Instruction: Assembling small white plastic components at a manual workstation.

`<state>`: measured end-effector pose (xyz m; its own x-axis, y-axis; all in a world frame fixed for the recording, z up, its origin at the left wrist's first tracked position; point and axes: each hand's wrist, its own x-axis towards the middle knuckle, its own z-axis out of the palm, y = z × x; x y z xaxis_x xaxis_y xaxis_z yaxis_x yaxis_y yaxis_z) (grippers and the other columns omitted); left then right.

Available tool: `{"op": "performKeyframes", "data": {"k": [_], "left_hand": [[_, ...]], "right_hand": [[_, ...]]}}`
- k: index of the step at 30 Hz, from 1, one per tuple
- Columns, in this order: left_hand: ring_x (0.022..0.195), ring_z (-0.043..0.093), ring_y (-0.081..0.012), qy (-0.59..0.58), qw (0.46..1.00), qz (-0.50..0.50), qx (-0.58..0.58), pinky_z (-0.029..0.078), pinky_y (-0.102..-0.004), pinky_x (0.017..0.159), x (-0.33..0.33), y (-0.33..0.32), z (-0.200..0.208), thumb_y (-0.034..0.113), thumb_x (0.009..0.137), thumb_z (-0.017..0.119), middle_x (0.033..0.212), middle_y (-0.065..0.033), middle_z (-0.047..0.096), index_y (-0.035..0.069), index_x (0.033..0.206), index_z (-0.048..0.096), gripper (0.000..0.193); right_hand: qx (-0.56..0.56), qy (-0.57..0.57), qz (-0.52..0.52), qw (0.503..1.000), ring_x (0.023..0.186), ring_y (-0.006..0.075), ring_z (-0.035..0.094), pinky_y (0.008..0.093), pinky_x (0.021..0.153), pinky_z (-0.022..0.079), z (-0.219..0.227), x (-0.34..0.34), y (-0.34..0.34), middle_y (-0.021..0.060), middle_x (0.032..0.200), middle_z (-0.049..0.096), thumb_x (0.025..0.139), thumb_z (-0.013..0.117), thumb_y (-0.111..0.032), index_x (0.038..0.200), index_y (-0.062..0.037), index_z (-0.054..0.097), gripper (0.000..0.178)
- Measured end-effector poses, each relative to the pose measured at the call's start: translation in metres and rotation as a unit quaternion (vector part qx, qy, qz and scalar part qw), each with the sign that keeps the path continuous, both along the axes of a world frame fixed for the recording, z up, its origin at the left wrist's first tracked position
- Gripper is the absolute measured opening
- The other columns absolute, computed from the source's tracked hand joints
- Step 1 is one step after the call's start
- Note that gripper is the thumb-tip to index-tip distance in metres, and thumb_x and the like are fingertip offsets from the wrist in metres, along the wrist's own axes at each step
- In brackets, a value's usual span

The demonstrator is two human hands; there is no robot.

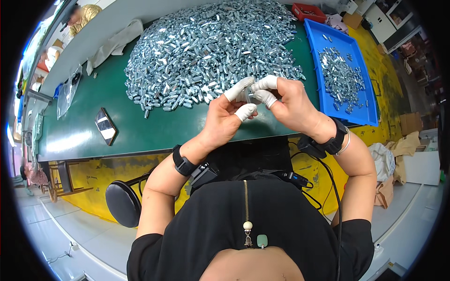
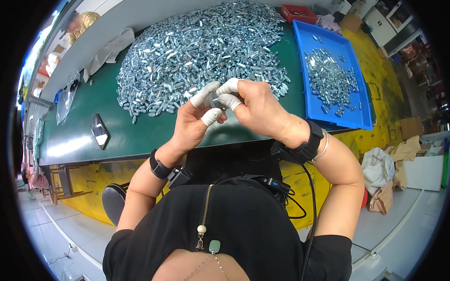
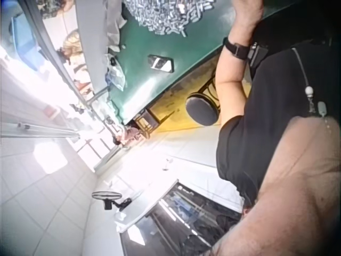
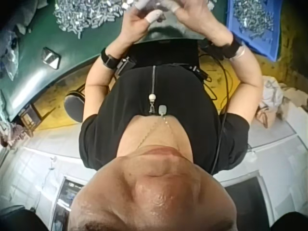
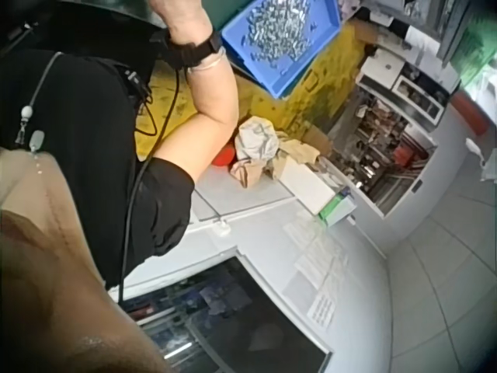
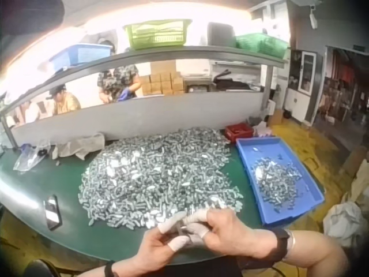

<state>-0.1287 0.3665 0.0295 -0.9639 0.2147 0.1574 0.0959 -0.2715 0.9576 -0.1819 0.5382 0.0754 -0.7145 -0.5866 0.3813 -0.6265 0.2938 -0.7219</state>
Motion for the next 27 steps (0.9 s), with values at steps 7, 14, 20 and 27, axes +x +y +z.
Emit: {"op": "performKeyframes", "data": {"k": [7, 14, 20, 27], "left_hand": [[0.077, 0.056, -0.0092, 0.153, 0.983, 0.055, -0.091, 0.048, -0.0238, 0.071, -0.004, 0.003, -0.009, 0.0, 0.085, 0.057, 0.092, -0.0026, 0.058, 0.004, 0.132, 0.04, 0.05], [0.076, 0.056, -0.0091, 0.013, 1.0, -0.02, -0.021, 0.048, -0.0237, 0.071, -0.007, 0.004, -0.001, 0.001, 0.085, 0.056, 0.091, -0.0031, 0.059, 0.002, 0.132, 0.039, 0.05], [0.078, 0.058, -0.0111, 0.016, 0.998, -0.051, 0.022, 0.048, -0.0247, 0.07, -0.002, 0.003, 0.006, 0.003, 0.085, 0.058, 0.095, -0.0064, 0.06, 0.002, 0.133, 0.038, 0.052], [0.075, 0.057, -0.0107, 0.162, 0.981, 0.031, -0.101, 0.048, -0.0244, 0.068, -0.007, 0.004, -0.006, 0.004, 0.085, 0.059, 0.092, -0.006, 0.059, 0.001, 0.133, 0.037, 0.052]], "right_hand": [[-0.068, -0.391, 0.0, 0.918, 0.059, 0.0074, 0.056, 0.0225, 0.051, 0.044, 0.0, 0.004, 0.001, 0.0012, 0.073, 0.058, 0.088, 0.057, -0.01, 0.091, 0.0002, 0.058, 0.011], [-0.08, -0.005, -0.022, 0.997, 0.063, 0.0092, 0.057, 0.0229, 0.057, 0.046, -0.011, 0.01, 0.006, 0.0, 0.07, 0.056, 0.086, 0.059, -0.008, 0.091, 0.0005, 0.057, 0.01], [-0.037, -0.008, -0.002, 0.999, 0.064, 0.0096, 0.057, 0.0232, 0.058, 0.047, 0.005, 0.01, 0.006, 0.0, 0.07, 0.056, 0.085, 0.059, -0.007, 0.091, 0.0002, 0.057, 0.009], [-0.082, -0.353, -0.011, 0.932, 0.063, 0.0092, 0.057, 0.0228, 0.058, 0.046, 0.004, 0.005, 0.005, 0.0005, 0.071, 0.057, 0.086, 0.059, -0.006, 0.092, 0.0, 0.057, 0.009]]}}
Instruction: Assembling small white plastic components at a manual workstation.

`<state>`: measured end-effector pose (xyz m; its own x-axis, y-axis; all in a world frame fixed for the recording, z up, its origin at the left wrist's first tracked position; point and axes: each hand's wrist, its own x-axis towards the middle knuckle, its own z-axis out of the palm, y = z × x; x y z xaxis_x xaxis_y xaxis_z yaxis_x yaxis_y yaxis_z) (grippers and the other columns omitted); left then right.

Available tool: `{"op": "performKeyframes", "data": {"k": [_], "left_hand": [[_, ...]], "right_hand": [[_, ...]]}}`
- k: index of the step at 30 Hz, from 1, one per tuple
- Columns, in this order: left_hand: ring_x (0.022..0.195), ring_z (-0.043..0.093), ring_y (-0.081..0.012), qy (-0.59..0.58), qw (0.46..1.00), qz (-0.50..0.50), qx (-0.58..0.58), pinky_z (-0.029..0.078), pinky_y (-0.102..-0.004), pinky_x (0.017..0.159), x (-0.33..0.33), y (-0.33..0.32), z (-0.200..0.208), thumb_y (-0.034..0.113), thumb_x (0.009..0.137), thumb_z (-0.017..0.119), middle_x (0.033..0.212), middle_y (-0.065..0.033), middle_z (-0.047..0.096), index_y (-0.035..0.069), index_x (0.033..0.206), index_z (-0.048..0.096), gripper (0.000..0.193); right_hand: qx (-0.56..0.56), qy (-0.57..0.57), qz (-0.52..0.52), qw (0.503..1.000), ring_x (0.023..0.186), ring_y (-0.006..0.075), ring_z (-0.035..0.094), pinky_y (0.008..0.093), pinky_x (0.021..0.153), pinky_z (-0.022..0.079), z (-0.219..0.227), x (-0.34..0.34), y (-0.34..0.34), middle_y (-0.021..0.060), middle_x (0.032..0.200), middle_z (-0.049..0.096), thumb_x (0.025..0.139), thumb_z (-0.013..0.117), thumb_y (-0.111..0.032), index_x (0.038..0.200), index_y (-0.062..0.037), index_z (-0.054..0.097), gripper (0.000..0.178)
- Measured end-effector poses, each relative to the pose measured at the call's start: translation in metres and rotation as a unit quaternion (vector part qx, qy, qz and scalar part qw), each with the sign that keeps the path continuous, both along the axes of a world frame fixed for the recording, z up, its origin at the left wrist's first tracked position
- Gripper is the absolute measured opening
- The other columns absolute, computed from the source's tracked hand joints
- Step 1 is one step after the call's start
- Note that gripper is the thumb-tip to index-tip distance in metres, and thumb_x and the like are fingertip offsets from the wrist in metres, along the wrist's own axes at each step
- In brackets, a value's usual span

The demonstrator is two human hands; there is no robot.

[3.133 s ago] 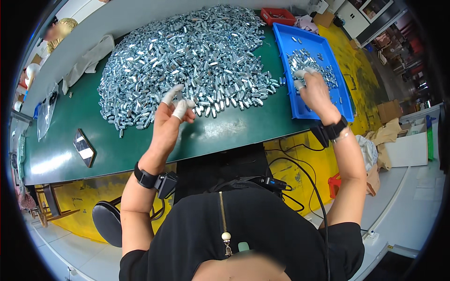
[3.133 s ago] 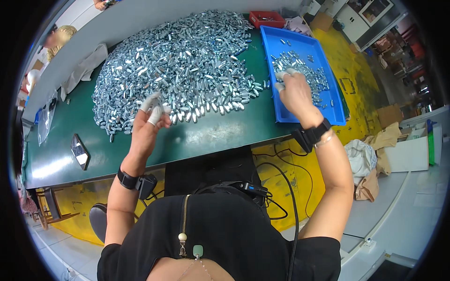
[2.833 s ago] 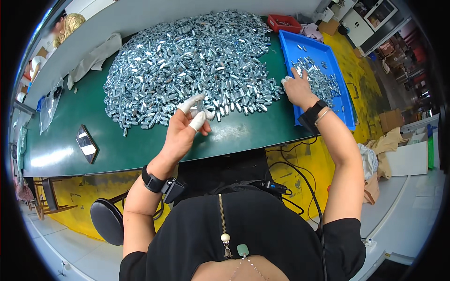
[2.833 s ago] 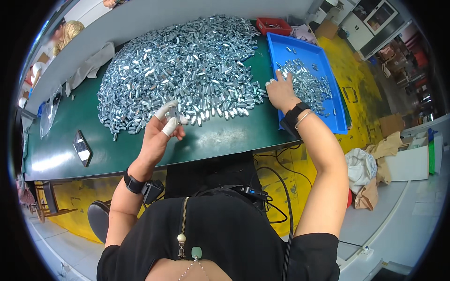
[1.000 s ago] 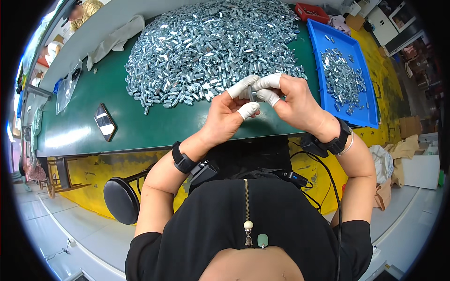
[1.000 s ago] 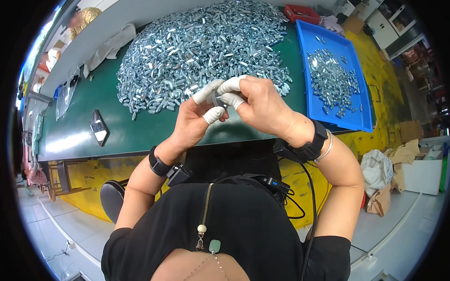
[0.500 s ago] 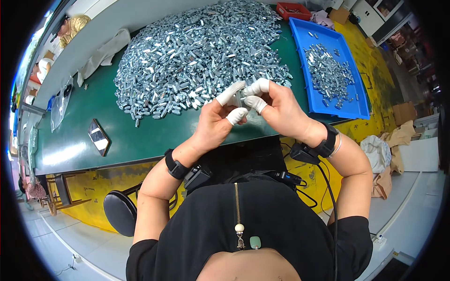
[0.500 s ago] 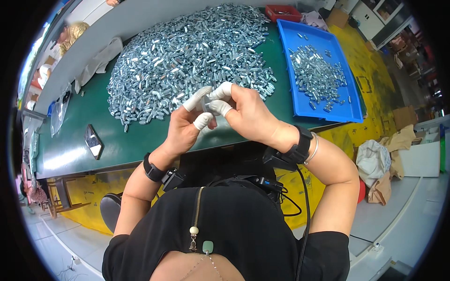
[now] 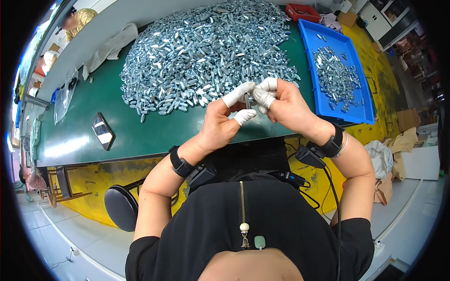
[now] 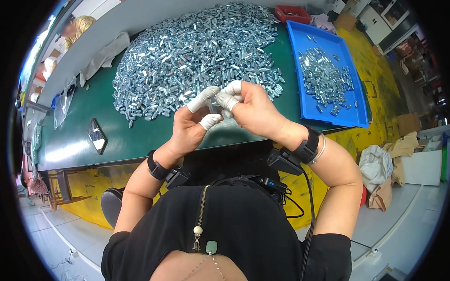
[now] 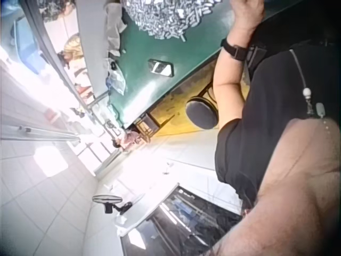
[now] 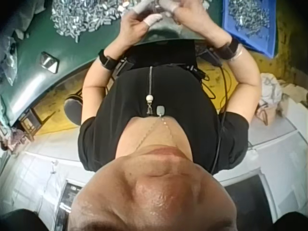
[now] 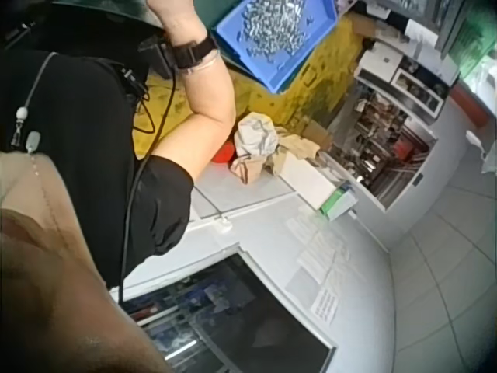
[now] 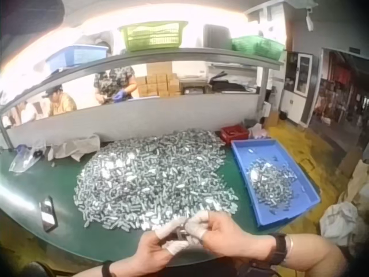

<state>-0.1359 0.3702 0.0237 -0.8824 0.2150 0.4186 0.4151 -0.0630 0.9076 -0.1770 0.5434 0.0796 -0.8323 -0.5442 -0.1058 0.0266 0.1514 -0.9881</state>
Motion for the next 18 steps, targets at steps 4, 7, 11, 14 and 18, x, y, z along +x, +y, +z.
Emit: {"op": "performKeyframes", "data": {"k": [4, 7, 11, 14, 18], "left_hand": [[0.067, 0.055, -0.0087, -0.045, 0.999, -0.027, -0.002, 0.046, -0.022, 0.061, -0.004, 0.0, 0.005, 0.009, 0.088, 0.056, 0.083, -0.0031, 0.059, 0.002, 0.131, 0.039, 0.047], [0.064, 0.053, -0.008, -0.258, 0.953, -0.112, 0.115, 0.045, -0.0211, 0.057, -0.007, -0.002, 0.015, 0.014, 0.09, 0.054, 0.08, -0.0033, 0.058, 0.003, 0.129, 0.042, 0.042], [0.062, 0.052, -0.0076, -0.352, 0.916, -0.058, 0.187, 0.042, -0.0201, 0.054, -0.022, -0.034, -0.002, 0.019, 0.093, 0.049, 0.078, -0.004, 0.058, 0.003, 0.127, 0.043, 0.038], [0.064, 0.053, -0.0077, -0.323, 0.93, 0.087, 0.153, 0.043, -0.0198, 0.056, -0.019, -0.046, -0.012, 0.019, 0.093, 0.049, 0.081, -0.0054, 0.06, 0.003, 0.127, 0.041, 0.038], [0.065, 0.054, -0.0082, -0.317, 0.936, 0.08, 0.127, 0.044, -0.02, 0.057, -0.011, -0.042, -0.014, 0.017, 0.092, 0.049, 0.085, -0.007, 0.061, 0.002, 0.129, 0.038, 0.041]], "right_hand": [[-0.046, -0.123, 0.012, 0.991, 0.063, 0.0114, 0.057, 0.0239, 0.059, 0.046, -0.008, 0.0, 0.009, 0.0025, 0.072, 0.058, 0.086, 0.058, -0.008, 0.091, -0.0002, 0.057, 0.009], [0.064, 0.356, -0.02, 0.932, 0.066, 0.0162, 0.059, 0.0265, 0.06, 0.047, -0.011, 0.008, 0.013, 0.0069, 0.074, 0.06, 0.087, 0.058, -0.01, 0.09, 0.0001, 0.057, 0.01], [0.193, 0.477, -0.113, 0.85, 0.071, 0.0211, 0.061, 0.0295, 0.062, 0.047, -0.007, -0.011, 0.057, 0.0123, 0.078, 0.062, 0.085, 0.058, -0.009, 0.093, -0.0012, 0.059, 0.01], [0.422, 0.451, -0.212, 0.757, 0.069, 0.0229, 0.061, 0.0303, 0.063, 0.048, -0.016, -0.05, 0.12, 0.0141, 0.08, 0.063, 0.083, 0.058, -0.007, 0.094, -0.0038, 0.061, 0.011], [0.406, 0.339, -0.209, 0.823, 0.073, 0.0343, 0.061, 0.0407, 0.065, 0.049, -0.05, -0.085, 0.133, 0.0165, 0.083, 0.063, 0.08, 0.058, -0.009, 0.091, -0.0059, 0.061, 0.011]]}}
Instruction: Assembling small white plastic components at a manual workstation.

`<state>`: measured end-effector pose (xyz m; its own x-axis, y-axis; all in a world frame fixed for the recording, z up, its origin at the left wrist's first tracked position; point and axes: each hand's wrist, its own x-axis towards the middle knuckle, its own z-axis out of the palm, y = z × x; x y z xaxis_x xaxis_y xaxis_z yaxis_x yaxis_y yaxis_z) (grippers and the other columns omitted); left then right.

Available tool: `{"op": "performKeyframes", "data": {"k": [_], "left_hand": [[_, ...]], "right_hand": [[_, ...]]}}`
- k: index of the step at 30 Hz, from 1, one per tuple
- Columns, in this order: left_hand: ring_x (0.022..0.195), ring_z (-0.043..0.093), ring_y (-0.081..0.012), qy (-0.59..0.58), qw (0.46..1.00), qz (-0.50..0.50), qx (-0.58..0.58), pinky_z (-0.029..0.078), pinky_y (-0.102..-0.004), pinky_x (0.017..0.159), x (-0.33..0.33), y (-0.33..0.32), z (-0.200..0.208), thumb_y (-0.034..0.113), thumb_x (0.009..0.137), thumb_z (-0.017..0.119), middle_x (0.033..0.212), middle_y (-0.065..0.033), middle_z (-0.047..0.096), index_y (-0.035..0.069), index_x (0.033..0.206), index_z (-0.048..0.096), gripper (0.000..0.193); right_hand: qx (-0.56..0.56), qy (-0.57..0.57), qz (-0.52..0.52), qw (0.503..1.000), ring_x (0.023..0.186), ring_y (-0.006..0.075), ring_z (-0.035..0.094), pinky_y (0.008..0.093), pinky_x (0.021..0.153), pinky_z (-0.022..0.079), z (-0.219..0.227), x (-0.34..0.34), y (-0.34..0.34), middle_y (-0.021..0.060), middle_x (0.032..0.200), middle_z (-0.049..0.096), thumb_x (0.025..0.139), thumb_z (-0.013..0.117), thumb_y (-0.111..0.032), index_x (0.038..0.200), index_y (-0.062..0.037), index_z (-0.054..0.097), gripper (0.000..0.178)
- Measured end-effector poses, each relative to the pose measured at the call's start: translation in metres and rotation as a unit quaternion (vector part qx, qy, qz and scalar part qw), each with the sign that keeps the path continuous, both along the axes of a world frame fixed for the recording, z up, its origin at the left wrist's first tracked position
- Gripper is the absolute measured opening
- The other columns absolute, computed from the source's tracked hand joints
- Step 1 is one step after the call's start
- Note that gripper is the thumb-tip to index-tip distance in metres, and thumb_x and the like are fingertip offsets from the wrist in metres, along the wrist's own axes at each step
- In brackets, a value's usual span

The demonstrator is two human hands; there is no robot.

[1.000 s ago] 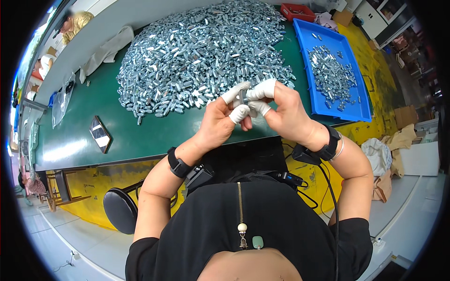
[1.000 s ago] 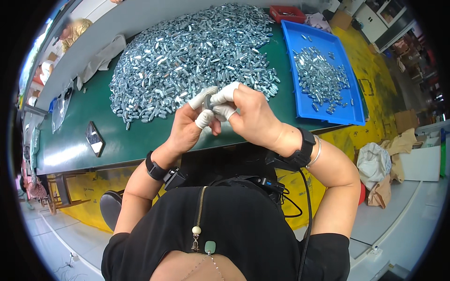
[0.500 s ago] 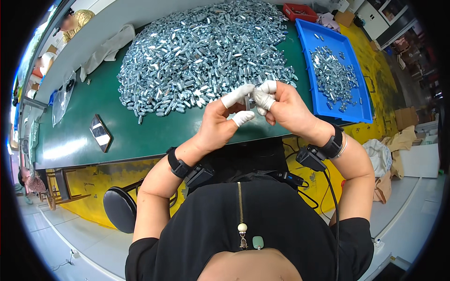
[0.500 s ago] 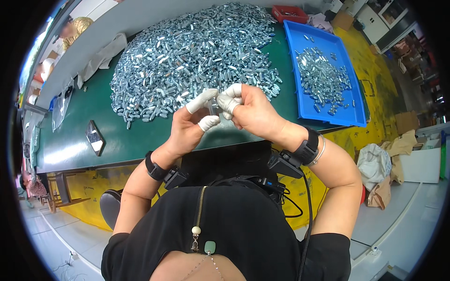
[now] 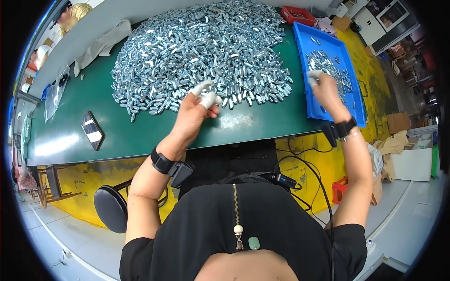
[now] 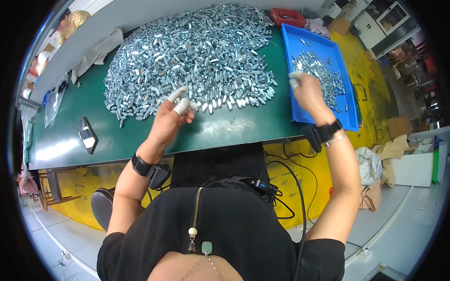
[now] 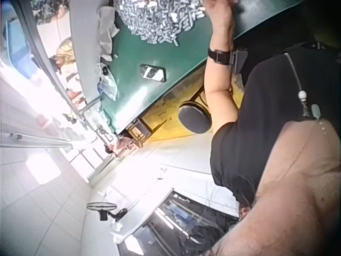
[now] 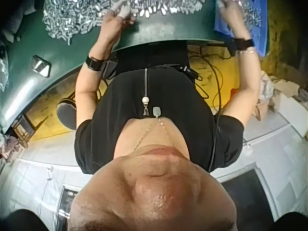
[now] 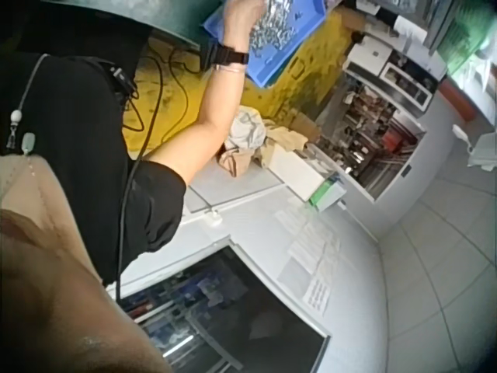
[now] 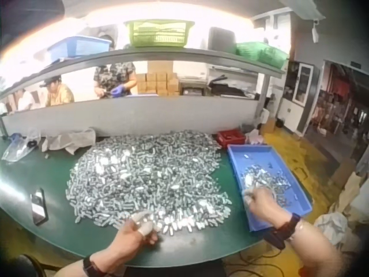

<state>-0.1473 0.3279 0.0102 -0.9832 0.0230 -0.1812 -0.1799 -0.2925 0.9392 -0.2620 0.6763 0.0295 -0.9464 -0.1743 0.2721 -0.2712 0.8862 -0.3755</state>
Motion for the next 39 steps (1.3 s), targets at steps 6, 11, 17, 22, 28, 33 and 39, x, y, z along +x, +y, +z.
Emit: {"op": "performKeyframes", "data": {"k": [6, 11, 17, 22, 28, 33, 39], "left_hand": [[0.066, 0.055, -0.0093, 0.013, 0.998, -0.06, 0.019, 0.046, -0.0213, 0.058, 0.011, 0.015, 0.003, 0.014, 0.091, 0.05, 0.087, -0.0086, 0.062, 0.0, 0.131, 0.036, 0.044], [0.064, 0.055, -0.0099, -0.013, 0.997, -0.071, -0.007, 0.046, -0.022, 0.057, 0.013, 0.008, 0.004, 0.018, 0.093, 0.048, 0.086, -0.0088, 0.062, 0.0, 0.125, 0.041, 0.038], [0.063, 0.055, -0.01, -0.048, 0.981, -0.132, 0.131, 0.047, -0.0224, 0.057, 0.005, 0.026, 0.003, 0.025, 0.095, 0.044, 0.084, -0.009, 0.061, 0.0, 0.113, 0.046, 0.031], [0.064, 0.055, -0.0109, -0.007, 0.937, -0.233, 0.259, 0.048, -0.023, 0.059, -0.001, 0.032, 0.005, 0.028, 0.096, 0.042, 0.085, -0.01, 0.06, 0.0, 0.11, 0.047, 0.032], [0.064, 0.057, -0.0125, 0.043, 0.974, -0.172, 0.141, 0.049, -0.0237, 0.06, 0.014, 0.039, 0.021, 0.032, 0.094, 0.045, 0.085, -0.0104, 0.061, 0.0, 0.111, 0.048, 0.036], [0.062, 0.058, -0.0124, 0.047, 0.975, -0.154, 0.154, 0.049, -0.0236, 0.059, 0.016, 0.039, 0.019, 0.033, 0.093, 0.047, 0.083, -0.0096, 0.062, 0.002, 0.117, 0.047, 0.039], [0.063, 0.059, -0.0121, -0.007, 0.939, -0.254, 0.231, 0.049, -0.0236, 0.058, 0.008, 0.024, 0.009, 0.03, 0.093, 0.049, 0.083, -0.009, 0.062, 0.003, 0.124, 0.044, 0.042]], "right_hand": [[0.202, -0.034, 0.081, 0.975, 0.081, 0.0362, 0.061, 0.0421, 0.067, 0.049, -0.049, -0.039, -0.037, 0.0177, 0.086, 0.062, 0.077, 0.058, -0.006, 0.096, -0.0044, 0.061, 0.019], [0.222, -0.058, 0.049, 0.972, 0.077, 0.0335, 0.062, 0.0385, 0.067, 0.049, -0.042, -0.037, -0.039, 0.0162, 0.083, 0.062, 0.077, 0.056, -0.004, 0.101, -0.005, 0.061, 0.024], [-0.372, -0.254, 0.2, 0.87, 0.071, 0.0066, 0.054, 0.0224, 0.061, 0.045, 0.031, 0.041, -0.114, -0.0022, 0.08, 0.06, 0.081, 0.06, -0.004, 0.101, -0.0025, 0.059, 0.021], [-0.305, -0.173, 0.251, 0.902, 0.071, 0.0111, 0.059, 0.0251, 0.063, 0.048, 0.045, 0.079, -0.134, 0.0032, 0.081, 0.063, 0.078, 0.063, 0.0, 0.094, -0.0015, 0.061, 0.017], [-0.164, -0.022, 0.318, 0.934, 0.07, 0.018, 0.062, 0.0275, 0.065, 0.049, 0.052, 0.084, -0.134, 0.0085, 0.082, 0.064, 0.072, 0.065, 0.005, 0.09, -0.0022, 0.062, 0.019], [-0.149, 0.022, 0.374, 0.915, 0.069, 0.0211, 0.062, 0.0284, 0.063, 0.049, 0.053, 0.078, -0.132, 0.0104, 0.081, 0.063, 0.07, 0.065, 0.006, 0.09, -0.0027, 0.062, 0.022], [-0.091, 0.122, 0.418, 0.895, 0.067, 0.0215, 0.062, 0.0278, 0.06, 0.048, 0.05, 0.078, -0.131, 0.0113, 0.081, 0.063, 0.073, 0.065, 0.003, 0.091, -0.0028, 0.062, 0.02]]}}
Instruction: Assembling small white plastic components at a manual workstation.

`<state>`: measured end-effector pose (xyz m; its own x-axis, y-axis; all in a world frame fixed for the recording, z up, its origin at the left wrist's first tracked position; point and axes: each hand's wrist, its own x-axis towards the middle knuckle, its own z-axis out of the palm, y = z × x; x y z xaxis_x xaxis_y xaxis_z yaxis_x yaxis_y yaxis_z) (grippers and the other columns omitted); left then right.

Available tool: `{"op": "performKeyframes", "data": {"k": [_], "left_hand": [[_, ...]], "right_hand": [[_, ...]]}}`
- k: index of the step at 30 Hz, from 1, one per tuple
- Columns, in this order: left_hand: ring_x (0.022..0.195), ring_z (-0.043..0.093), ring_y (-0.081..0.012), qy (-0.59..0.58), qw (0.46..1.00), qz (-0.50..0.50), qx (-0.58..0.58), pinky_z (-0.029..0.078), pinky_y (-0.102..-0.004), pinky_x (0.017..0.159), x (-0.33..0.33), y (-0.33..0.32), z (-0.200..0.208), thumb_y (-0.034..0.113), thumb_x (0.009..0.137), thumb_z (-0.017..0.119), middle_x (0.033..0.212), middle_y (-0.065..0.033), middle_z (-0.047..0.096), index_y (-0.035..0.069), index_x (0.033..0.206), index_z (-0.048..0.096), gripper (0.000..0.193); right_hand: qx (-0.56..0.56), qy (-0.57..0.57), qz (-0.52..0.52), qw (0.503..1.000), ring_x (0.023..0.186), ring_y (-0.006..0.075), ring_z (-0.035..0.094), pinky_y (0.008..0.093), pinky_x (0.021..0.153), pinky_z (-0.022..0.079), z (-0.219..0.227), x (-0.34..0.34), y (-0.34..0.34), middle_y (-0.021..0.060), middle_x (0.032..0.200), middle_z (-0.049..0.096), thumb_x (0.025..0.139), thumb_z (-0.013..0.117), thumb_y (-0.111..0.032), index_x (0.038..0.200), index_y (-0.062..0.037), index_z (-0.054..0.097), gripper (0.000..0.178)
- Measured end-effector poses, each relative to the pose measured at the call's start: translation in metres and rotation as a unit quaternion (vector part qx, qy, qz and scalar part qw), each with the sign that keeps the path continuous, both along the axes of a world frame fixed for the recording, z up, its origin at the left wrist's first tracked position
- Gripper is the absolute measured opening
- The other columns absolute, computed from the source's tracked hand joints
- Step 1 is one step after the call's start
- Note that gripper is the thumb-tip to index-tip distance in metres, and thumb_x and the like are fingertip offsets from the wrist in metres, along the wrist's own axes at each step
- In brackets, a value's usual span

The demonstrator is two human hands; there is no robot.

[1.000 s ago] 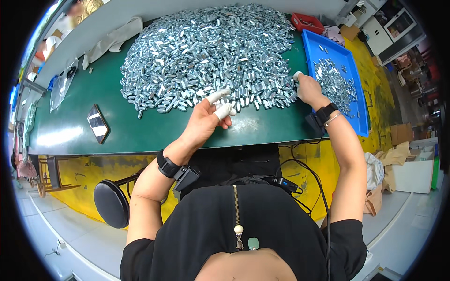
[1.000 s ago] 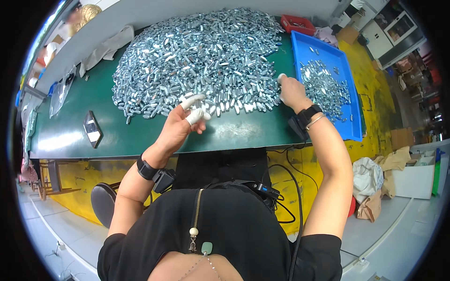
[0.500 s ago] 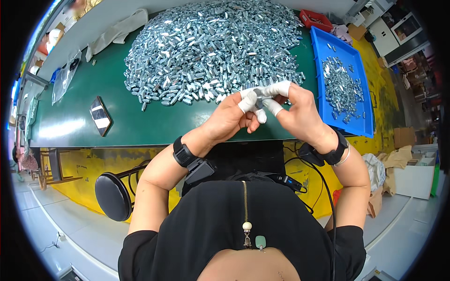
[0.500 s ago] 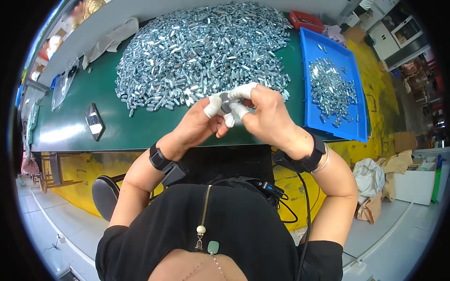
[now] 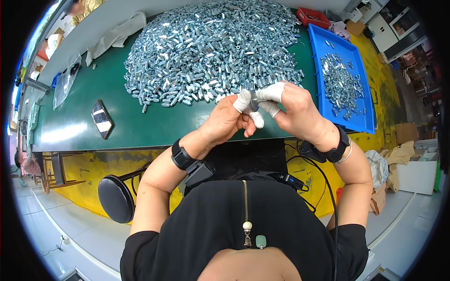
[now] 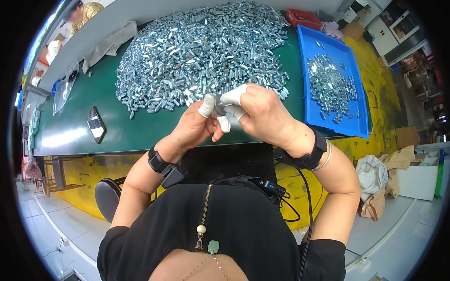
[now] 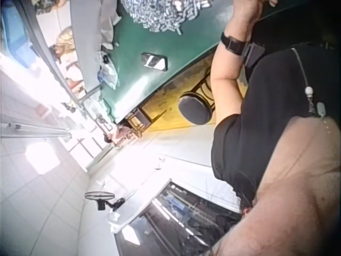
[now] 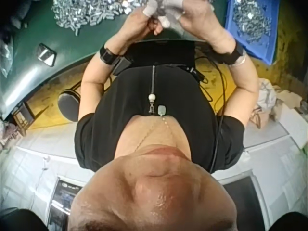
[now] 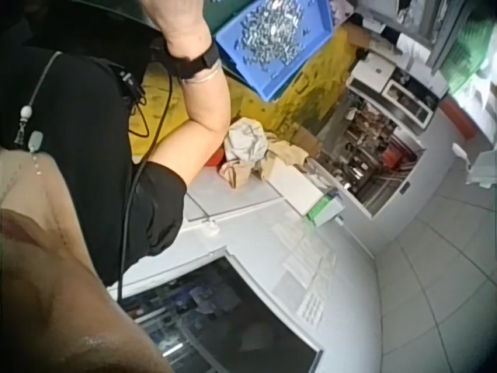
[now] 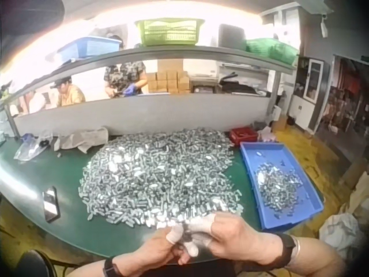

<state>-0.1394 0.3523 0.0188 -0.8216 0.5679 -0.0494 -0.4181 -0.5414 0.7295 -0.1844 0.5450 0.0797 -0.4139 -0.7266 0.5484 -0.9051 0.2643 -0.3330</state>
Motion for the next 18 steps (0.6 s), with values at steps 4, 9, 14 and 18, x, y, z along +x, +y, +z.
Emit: {"op": "performKeyframes", "data": {"k": [4, 9, 14, 18], "left_hand": [[0.061, 0.057, -0.011, 0.074, 0.989, 0.079, -0.101, 0.048, -0.0225, 0.057, 0.005, 0.01, 0.009, 0.031, 0.093, 0.048, 0.081, -0.0069, 0.061, 0.003, 0.123, 0.045, 0.041], [0.058, 0.053, -0.0088, 0.15, 0.958, 0.188, -0.155, 0.045, -0.0208, 0.055, 0.006, 0.023, 0.01, 0.03, 0.094, 0.047, 0.079, -0.0038, 0.059, 0.004, 0.123, 0.046, 0.039], [0.056, 0.049, -0.0068, 0.178, 0.953, 0.166, -0.179, 0.043, -0.0203, 0.053, 0.0, 0.024, 0.01, 0.029, 0.094, 0.046, 0.078, -0.0019, 0.058, 0.005, 0.124, 0.046, 0.038], [0.057, 0.049, -0.006, 0.052, 0.983, 0.102, -0.146, 0.043, -0.0199, 0.052, -0.011, 0.013, 0.01, 0.028, 0.094, 0.046, 0.079, -0.0027, 0.058, 0.005, 0.124, 0.045, 0.038]], "right_hand": [[0.001, -0.165, -0.066, 0.984, 0.062, 0.0163, 0.06, 0.0259, 0.056, 0.047, -0.001, 0.006, -0.001, 0.0075, 0.078, 0.063, 0.079, 0.063, -0.003, 0.091, -0.002, 0.061, 0.012], [-0.104, -0.495, -0.088, 0.858, 0.058, 0.0093, 0.055, 0.024, 0.052, 0.044, -0.009, 0.005, -0.002, 0.0011, 0.074, 0.06, 0.085, 0.06, -0.009, 0.09, -0.0015, 0.06, 0.009], [-0.146, -0.52, -0.097, 0.836, 0.058, 0.0092, 0.053, 0.0253, 0.052, 0.044, -0.012, 0.013, 0.001, 0.0015, 0.073, 0.058, 0.086, 0.059, -0.01, 0.087, -0.002, 0.059, 0.008], [-0.101, -0.144, -0.056, 0.983, 0.058, 0.0153, 0.054, 0.0287, 0.053, 0.044, -0.02, 0.006, 0.016, 0.0066, 0.072, 0.059, 0.086, 0.058, -0.01, 0.086, -0.0023, 0.059, 0.008]]}}
